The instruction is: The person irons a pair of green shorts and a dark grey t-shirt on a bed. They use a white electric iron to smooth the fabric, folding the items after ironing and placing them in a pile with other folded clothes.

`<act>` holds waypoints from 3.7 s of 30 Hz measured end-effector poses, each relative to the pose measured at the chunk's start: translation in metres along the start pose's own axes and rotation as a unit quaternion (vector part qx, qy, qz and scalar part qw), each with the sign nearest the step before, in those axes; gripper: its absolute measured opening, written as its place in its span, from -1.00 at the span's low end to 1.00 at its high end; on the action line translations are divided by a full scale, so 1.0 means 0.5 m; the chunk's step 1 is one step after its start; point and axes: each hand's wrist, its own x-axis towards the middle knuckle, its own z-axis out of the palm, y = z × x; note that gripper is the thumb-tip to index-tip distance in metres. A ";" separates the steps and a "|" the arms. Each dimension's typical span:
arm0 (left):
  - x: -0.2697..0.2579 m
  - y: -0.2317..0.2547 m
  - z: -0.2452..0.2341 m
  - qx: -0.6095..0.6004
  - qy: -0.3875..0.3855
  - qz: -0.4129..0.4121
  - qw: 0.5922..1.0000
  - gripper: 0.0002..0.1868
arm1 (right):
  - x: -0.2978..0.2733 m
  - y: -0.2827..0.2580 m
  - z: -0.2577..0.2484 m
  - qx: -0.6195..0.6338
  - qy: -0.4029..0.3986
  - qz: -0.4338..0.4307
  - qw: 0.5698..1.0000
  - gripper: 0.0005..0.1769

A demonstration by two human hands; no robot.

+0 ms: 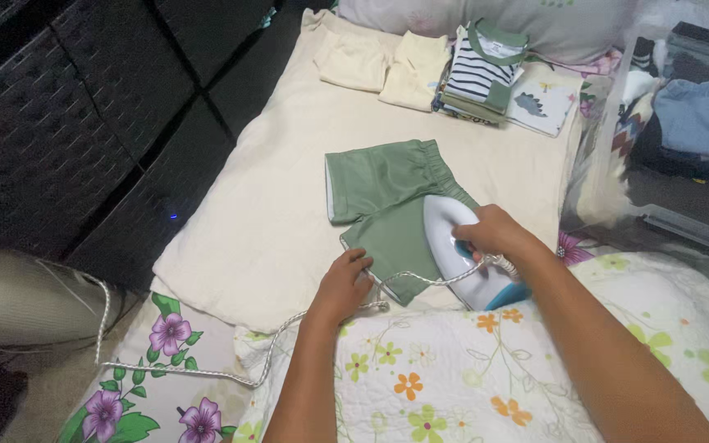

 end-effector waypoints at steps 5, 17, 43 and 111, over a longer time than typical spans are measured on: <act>0.006 0.002 0.001 0.007 -0.009 -0.017 1.000 -0.60 | -0.003 -0.014 0.017 -0.040 -0.090 -0.079 0.992 -0.68; 0.004 -0.013 0.006 0.008 0.001 0.007 1.000 -0.62 | 0.003 0.012 0.006 -0.002 -0.036 -0.048 0.998 -0.73; -0.005 0.053 -0.062 -0.085 0.402 -0.084 0.908 -0.78 | -0.034 -0.170 0.089 -0.090 -0.171 -0.108 0.975 -0.72; 0.015 -0.030 0.023 0.044 -0.040 0.041 0.997 -0.57 | 0.000 0.011 -0.004 0.018 0.022 0.015 0.999 -0.69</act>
